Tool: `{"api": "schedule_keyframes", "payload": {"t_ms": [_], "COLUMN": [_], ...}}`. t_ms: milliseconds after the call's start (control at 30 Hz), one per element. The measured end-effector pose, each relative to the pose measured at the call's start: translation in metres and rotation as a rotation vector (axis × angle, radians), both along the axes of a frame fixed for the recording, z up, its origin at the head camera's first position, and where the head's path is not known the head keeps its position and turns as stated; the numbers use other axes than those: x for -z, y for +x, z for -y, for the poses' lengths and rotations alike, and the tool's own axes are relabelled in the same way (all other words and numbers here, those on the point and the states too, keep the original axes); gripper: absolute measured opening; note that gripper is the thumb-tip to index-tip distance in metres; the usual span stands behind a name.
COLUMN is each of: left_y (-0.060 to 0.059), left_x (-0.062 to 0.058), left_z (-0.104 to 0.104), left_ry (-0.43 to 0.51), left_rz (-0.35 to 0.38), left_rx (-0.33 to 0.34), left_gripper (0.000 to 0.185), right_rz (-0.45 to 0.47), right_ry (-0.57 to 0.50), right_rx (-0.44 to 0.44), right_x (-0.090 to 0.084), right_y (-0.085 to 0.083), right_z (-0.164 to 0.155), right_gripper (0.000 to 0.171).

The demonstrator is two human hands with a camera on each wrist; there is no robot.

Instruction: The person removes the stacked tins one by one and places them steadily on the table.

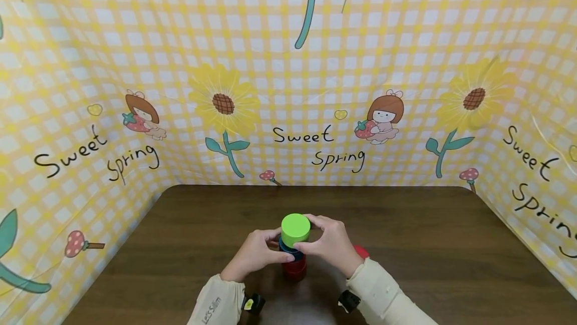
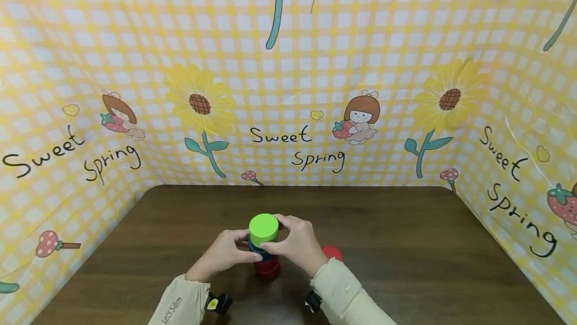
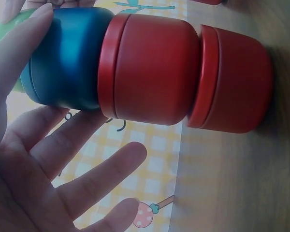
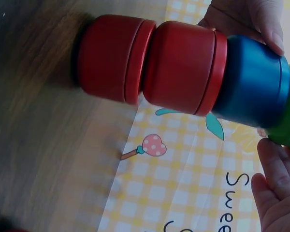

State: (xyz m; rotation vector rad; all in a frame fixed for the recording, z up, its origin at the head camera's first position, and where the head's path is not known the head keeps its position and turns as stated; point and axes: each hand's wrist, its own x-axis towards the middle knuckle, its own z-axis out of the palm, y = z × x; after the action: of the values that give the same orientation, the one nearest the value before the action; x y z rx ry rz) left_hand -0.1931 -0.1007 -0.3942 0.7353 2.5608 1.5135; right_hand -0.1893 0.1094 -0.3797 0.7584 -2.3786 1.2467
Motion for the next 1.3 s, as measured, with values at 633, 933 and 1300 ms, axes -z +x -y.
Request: {"api": "schedule_keyframes", "payload": {"t_ms": [633, 933, 1300], "left_y": [0.001, 0.0, 0.003], "left_x": [-0.001, 0.0, 0.0], "left_z": [-0.001, -0.003, -0.004], "left_ry": [-0.024, -0.033, -0.042], "left_rz": [0.066, 0.09, 0.086], "left_rx": [-0.062, -0.073, -0.092], "left_gripper": [0.065, 0.069, 0.071], "right_rz": [0.116, 0.099, 0.05], "right_ry": [0.005, 0.063, 0.067], "right_rx": [0.14, 0.126, 0.172], "right_x": [-0.001, 0.0, 0.006], "right_y": [0.003, 0.004, 0.008], "right_z": [-0.032, -0.039, -0.046], "right_gripper": [0.055, 0.056, 0.057]}}
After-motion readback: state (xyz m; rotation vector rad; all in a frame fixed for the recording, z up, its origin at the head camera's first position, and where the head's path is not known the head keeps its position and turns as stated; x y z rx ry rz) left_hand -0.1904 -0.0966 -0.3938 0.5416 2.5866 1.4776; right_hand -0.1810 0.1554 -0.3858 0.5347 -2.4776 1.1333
